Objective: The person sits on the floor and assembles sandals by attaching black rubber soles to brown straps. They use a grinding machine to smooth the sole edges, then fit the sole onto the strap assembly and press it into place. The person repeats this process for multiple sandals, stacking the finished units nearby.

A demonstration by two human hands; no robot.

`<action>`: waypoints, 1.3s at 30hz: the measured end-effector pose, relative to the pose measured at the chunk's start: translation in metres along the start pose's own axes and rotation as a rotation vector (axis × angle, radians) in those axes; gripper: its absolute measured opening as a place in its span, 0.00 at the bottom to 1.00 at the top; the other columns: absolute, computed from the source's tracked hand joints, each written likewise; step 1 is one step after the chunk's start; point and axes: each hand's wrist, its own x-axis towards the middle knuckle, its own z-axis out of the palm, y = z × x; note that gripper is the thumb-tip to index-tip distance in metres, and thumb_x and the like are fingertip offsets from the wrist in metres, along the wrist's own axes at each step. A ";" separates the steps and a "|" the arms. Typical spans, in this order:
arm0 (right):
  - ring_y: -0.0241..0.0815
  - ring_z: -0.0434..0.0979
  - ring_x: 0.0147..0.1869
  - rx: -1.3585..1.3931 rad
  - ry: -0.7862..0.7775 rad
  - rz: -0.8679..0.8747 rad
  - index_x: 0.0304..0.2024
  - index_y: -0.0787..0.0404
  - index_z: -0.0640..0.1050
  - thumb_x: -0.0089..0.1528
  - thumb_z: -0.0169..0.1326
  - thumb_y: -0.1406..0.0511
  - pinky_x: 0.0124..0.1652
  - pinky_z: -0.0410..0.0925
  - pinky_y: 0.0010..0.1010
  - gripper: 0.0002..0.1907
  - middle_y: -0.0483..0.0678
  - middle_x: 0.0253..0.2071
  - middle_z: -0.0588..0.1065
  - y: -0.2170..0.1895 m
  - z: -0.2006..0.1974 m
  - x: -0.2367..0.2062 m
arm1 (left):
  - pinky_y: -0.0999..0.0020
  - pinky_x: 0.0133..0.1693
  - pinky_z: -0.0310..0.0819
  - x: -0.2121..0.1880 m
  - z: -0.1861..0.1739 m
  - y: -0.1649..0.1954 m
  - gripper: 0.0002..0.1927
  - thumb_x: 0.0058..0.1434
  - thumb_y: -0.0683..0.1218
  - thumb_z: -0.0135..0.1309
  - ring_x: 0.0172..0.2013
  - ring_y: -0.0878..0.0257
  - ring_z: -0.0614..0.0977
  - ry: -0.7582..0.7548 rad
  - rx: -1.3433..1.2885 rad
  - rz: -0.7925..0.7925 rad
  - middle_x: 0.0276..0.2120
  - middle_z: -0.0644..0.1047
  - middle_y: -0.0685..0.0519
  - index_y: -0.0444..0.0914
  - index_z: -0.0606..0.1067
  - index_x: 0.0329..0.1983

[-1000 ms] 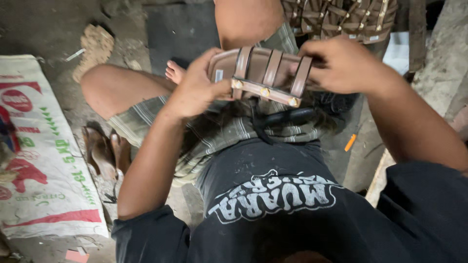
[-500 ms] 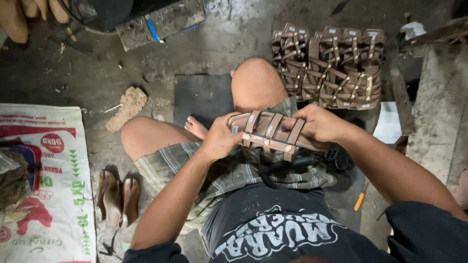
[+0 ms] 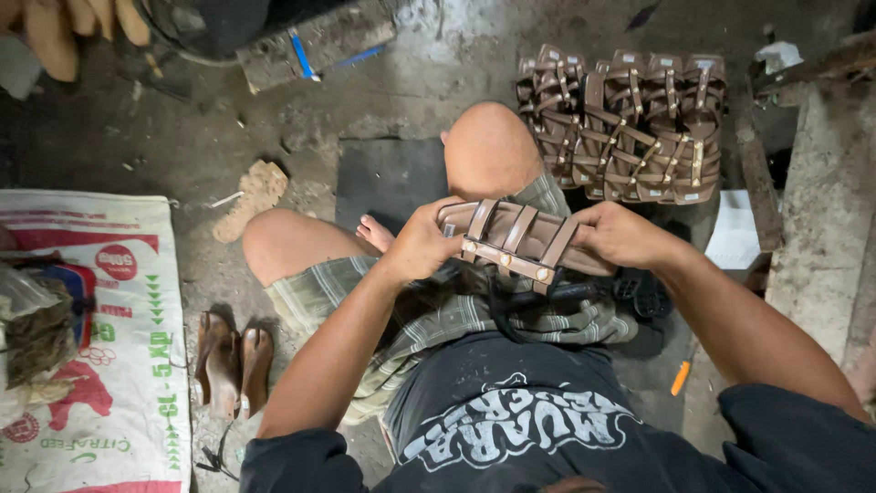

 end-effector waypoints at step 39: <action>0.46 0.81 0.42 -0.151 0.486 -0.185 0.44 0.65 0.82 0.66 0.58 0.58 0.43 0.73 0.36 0.15 0.55 0.39 0.81 0.073 0.014 0.349 | 0.62 0.47 0.78 0.027 -0.148 0.095 0.13 0.70 0.45 0.63 0.44 0.52 0.84 0.663 1.060 -0.144 0.46 0.80 0.45 0.34 0.77 0.53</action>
